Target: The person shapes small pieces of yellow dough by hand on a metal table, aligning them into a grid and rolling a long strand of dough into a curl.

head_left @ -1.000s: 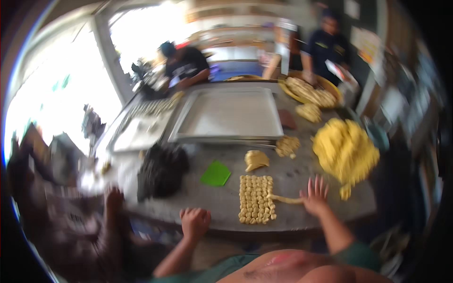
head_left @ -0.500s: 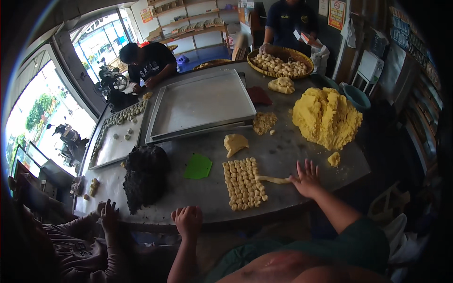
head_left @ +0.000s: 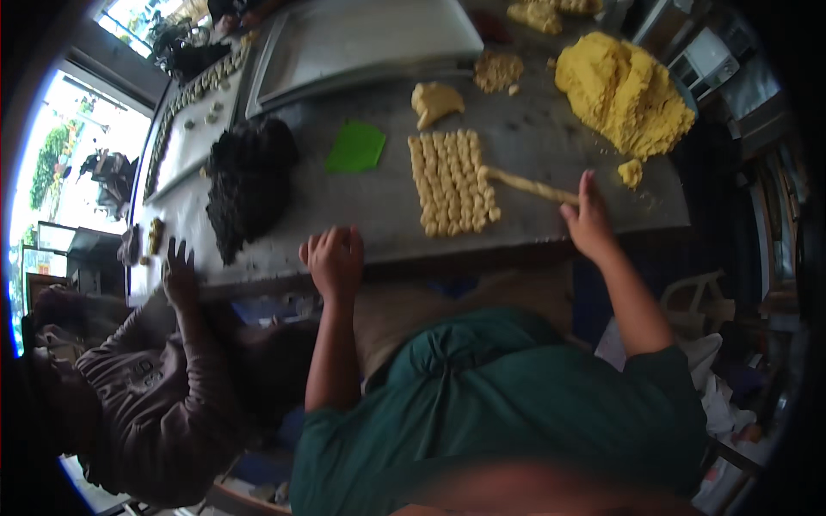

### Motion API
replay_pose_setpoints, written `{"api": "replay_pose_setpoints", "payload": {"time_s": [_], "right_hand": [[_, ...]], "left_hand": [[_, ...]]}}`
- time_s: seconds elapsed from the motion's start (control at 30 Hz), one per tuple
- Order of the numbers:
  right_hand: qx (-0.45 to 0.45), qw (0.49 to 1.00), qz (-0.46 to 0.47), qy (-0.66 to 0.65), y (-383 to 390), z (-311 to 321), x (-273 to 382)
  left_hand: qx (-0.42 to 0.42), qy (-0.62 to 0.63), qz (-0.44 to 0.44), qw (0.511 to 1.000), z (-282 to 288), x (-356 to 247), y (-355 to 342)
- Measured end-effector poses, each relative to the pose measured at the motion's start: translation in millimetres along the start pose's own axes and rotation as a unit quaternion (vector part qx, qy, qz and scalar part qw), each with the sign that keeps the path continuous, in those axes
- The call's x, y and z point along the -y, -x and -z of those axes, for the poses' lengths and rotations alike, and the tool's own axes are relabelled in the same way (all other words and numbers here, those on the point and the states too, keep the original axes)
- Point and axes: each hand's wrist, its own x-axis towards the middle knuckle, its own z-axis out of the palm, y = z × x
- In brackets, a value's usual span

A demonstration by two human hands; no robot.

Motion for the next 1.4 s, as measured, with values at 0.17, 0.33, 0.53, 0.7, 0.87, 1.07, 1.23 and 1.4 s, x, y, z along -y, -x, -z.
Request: {"api": "replay_pose_setpoints", "payload": {"time_s": [0.17, 0.33, 0.53, 0.7, 0.87, 1.07, 1.23, 1.4], "right_hand": [[-0.037, 0.996, -0.064, 0.057, 2, 22, -5], [-0.043, 0.939, -0.086, -0.331, -50, 51, 74], [-0.05, 0.829, 0.105, -0.548, -83, 101, 198], [0.042, 0.725, 0.143, -0.673, -49, 64, 223], [0.123, 0.855, 0.106, -0.493, -2, -15, 194], [0.068, 0.848, 0.052, -0.522, 5, -47, 176], [0.008, 0.872, 0.055, -0.487, 7, -41, 189], [0.014, 0.903, 0.134, -0.407, 4, -31, 191]], "left_hand": [[-0.028, -0.004, -0.005, 1.0, 1, 5, 3], [-0.005, 0.007, 0.008, 1.0, 1, 2, -1], [-0.038, 0.054, 0.005, 0.998, 7, -6, -6], [-0.114, 0.097, -0.096, 0.984, 16, -43, 8], [0.029, 0.185, -0.151, 0.971, -7, -88, 17], [0.167, 0.185, -0.157, 0.956, -27, -111, 3], [0.134, 0.201, -0.145, 0.959, -27, -114, 7], [0.096, 0.207, -0.161, 0.96, -35, -107, 13]]}}
